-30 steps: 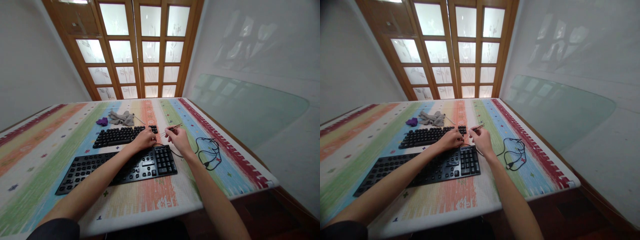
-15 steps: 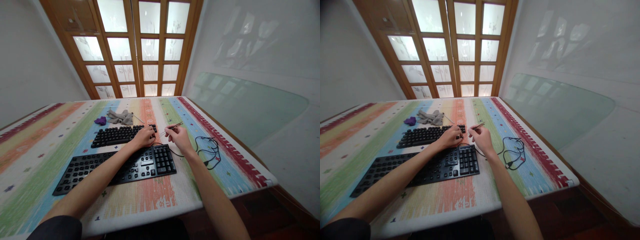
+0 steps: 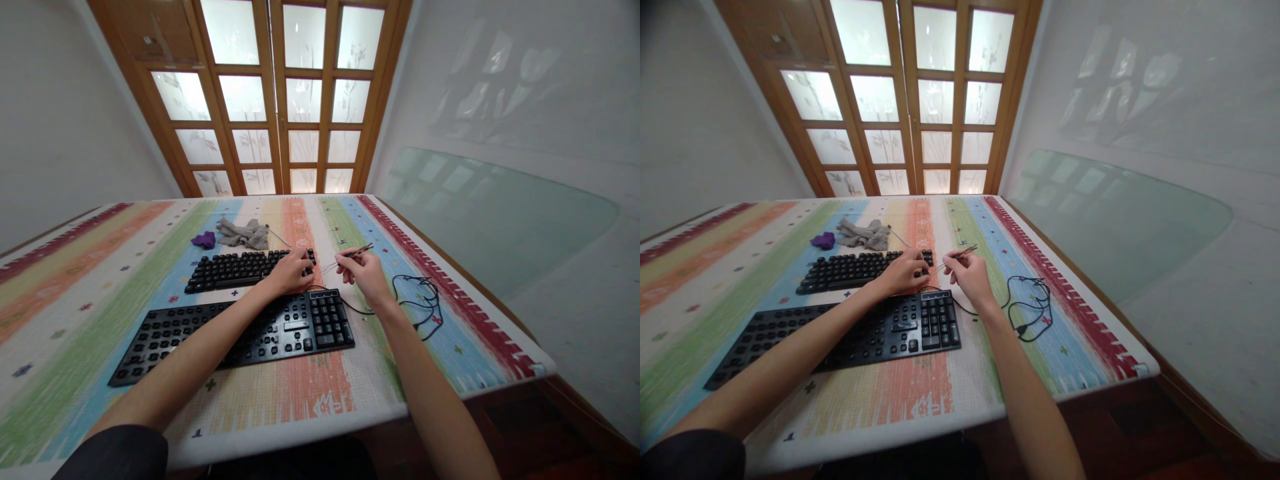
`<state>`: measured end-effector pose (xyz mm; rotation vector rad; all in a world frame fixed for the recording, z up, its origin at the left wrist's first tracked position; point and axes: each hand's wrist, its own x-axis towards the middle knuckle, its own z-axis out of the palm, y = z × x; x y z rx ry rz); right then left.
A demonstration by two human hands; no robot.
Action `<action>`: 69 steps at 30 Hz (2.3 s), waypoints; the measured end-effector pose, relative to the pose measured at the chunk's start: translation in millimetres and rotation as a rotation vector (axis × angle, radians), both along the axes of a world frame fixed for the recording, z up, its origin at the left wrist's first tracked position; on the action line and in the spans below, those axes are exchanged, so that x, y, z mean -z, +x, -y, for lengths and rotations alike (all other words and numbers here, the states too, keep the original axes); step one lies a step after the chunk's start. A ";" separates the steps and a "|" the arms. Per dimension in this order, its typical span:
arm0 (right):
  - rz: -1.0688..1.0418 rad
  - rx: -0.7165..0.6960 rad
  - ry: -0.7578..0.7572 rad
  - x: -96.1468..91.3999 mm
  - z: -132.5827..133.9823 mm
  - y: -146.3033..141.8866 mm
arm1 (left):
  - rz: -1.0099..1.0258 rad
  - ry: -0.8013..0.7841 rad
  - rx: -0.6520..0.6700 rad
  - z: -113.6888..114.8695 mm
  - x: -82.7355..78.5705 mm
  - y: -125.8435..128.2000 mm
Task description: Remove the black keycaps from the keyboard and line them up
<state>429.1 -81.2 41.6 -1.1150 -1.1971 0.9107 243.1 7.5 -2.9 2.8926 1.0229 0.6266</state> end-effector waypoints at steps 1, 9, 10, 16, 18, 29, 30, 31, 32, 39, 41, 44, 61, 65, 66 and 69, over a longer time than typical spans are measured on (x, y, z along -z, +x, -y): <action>0.001 -0.001 0.000 0.3 0.0 -0.1 | -0.005 0.000 0.002 -0.1 -0.1 0.9; -0.007 -0.010 0.006 -0.6 0.1 -2.0 | -0.006 -0.003 -0.033 -0.6 -0.5 4.4; -0.008 -0.012 0.006 -0.9 0.2 -2.4 | -0.006 -0.006 -0.039 -0.6 -0.6 5.0; -0.010 -0.015 -0.001 -1.8 1.1 -2.4 | -0.015 0.005 -0.056 -0.8 -2.0 5.4; -0.009 -0.022 -0.001 -2.1 1.3 -1.7 | -0.008 0.018 -0.067 -0.6 -3.1 2.2; 0.032 -0.110 0.006 -0.6 2.1 -1.1 | -0.099 0.011 -0.146 4.9 -5.6 -17.6; 0.035 -0.113 0.008 -0.2 2.1 -1.1 | -0.104 0.004 -0.146 5.0 -5.1 -17.7; 0.038 -0.116 0.009 0.0 2.0 -1.0 | -0.106 0.000 -0.144 5.2 -4.7 -17.6; 0.040 -0.119 0.010 0.2 2.1 -1.0 | -0.104 -0.003 -0.143 5.2 -4.3 -17.4; 0.118 -0.186 0.008 -1.5 4.4 -1.6 | -0.057 -0.028 -0.115 3.9 -1.9 -17.4; 0.163 -0.219 -0.001 -2.1 6.1 -2.2 | -0.046 -0.033 -0.116 3.5 -1.3 -17.9; 0.222 -0.266 -0.030 -3.1 8.5 -3.3 | -0.034 -0.044 -0.116 3.6 -1.1 -18.7; 0.442 -0.701 -0.104 -2.5 16.3 -3.0 | -0.025 -0.074 -0.096 3.2 -3.7 -20.5; 0.540 -0.876 -0.091 -4.0 19.5 -6.9 | -0.020 -0.090 -0.084 3.5 -3.9 -21.8; 0.561 -0.901 -0.086 -4.5 20.1 -8.0 | -0.024 -0.090 -0.084 3.4 -3.9 -22.2; 0.599 -0.933 -0.092 -5.2 21.5 -10.5 | -0.037 -0.079 -0.091 2.9 -4.1 -23.4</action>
